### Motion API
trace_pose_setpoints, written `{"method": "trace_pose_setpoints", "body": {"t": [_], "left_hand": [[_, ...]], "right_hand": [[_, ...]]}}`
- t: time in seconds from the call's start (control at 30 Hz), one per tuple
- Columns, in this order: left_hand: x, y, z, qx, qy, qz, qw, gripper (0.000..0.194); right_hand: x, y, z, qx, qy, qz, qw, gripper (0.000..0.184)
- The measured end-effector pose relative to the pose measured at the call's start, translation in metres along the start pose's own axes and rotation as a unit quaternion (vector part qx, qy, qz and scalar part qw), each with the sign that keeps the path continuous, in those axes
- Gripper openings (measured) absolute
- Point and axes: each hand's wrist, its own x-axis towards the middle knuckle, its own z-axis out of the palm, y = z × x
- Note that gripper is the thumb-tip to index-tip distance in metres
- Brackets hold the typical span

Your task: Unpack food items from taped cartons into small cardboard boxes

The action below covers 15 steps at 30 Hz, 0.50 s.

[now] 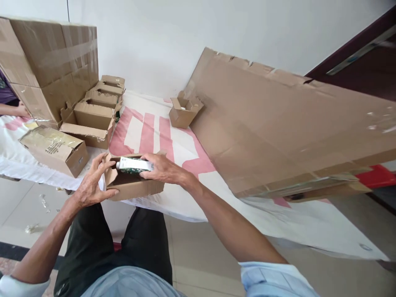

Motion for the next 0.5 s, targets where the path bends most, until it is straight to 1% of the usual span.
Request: {"method": "trace_pose_setpoints", "body": {"t": [0.03,0.1,0.13,0.2,0.27,0.33,0.4,0.43,0.5], "left_hand": [[0.005,-0.003,-0.002,-0.004,-0.002,0.001,1.0,0.087],[0.015,-0.01,-0.009,-0.009,-0.007,0.006,1.0,0.089],[0.021,-0.013,-0.014,-0.008,-0.014,0.007,1.0,0.089],[0.03,-0.014,-0.022,0.009,-0.036,0.004,0.999,0.089],[0.036,-0.009,-0.029,0.05,-0.059,0.0,0.997,0.087],[0.038,0.002,-0.03,0.104,-0.055,0.006,0.993,0.082],[0.041,0.017,-0.026,0.14,-0.014,0.018,0.99,0.071],[0.043,0.026,-0.022,0.14,0.01,0.024,0.99,0.064],[0.049,0.042,-0.012,0.103,0.037,0.026,0.994,0.055]], "right_hand": [[-0.006,0.002,-0.005,0.049,0.037,0.015,0.998,0.038],[-0.016,0.005,-0.008,0.16,0.1,0.028,0.982,0.042],[-0.019,0.006,-0.007,0.217,0.124,0.027,0.968,0.043],[-0.021,0.007,0.001,0.33,0.158,0.024,0.93,0.046],[-0.018,0.005,0.012,0.433,0.168,0.024,0.885,0.052],[-0.014,0.0,0.024,0.517,0.162,0.025,0.84,0.057],[-0.01,-0.007,0.033,0.573,0.158,0.016,0.804,0.061],[-0.008,-0.011,0.037,0.592,0.157,0.01,0.79,0.062],[-0.005,-0.018,0.044,0.62,0.157,-0.001,0.769,0.063]]}}
